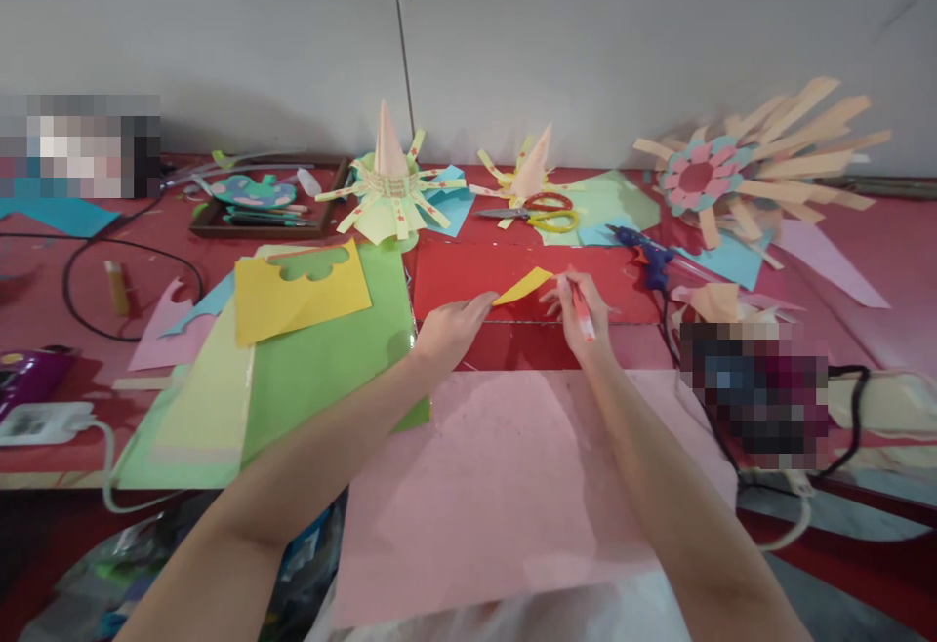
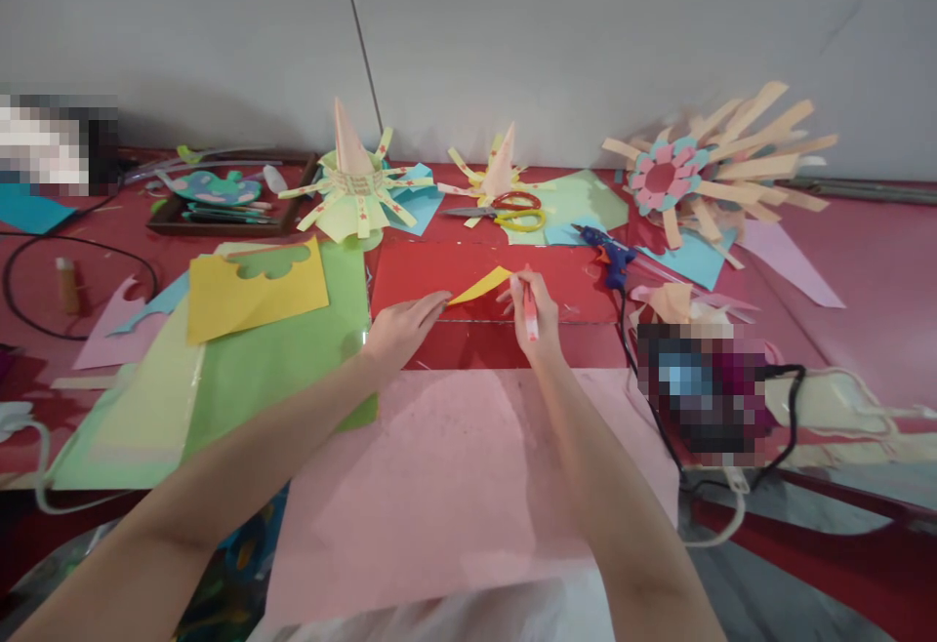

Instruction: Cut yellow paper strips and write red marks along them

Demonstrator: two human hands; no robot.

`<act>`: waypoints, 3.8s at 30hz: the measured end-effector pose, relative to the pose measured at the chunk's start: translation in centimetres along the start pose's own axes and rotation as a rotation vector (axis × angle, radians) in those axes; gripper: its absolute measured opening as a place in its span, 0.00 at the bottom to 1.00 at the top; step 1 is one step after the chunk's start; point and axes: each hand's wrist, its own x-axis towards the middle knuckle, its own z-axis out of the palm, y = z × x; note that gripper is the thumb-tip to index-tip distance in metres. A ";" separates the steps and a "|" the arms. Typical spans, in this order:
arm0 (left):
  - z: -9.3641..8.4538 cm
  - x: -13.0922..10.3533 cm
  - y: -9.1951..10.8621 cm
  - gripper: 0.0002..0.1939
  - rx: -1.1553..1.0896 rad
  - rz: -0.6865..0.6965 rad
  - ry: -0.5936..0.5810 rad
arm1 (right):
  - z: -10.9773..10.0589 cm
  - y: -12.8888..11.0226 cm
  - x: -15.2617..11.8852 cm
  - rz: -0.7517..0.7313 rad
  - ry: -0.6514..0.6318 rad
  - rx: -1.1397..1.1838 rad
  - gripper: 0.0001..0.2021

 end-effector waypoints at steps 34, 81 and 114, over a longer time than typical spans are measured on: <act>-0.5 0.4 0.8 0.16 -0.095 0.487 -0.070 | 1.4 -0.9 -1.1 -0.103 -0.172 -0.135 0.13; -1.2 0.8 0.1 0.06 -0.612 -0.382 0.222 | -0.3 -0.4 0.4 0.038 0.001 0.163 0.15; -0.5 0.3 0.4 0.18 -0.028 0.095 -0.235 | -0.7 1.9 1.2 0.025 -0.102 0.087 0.14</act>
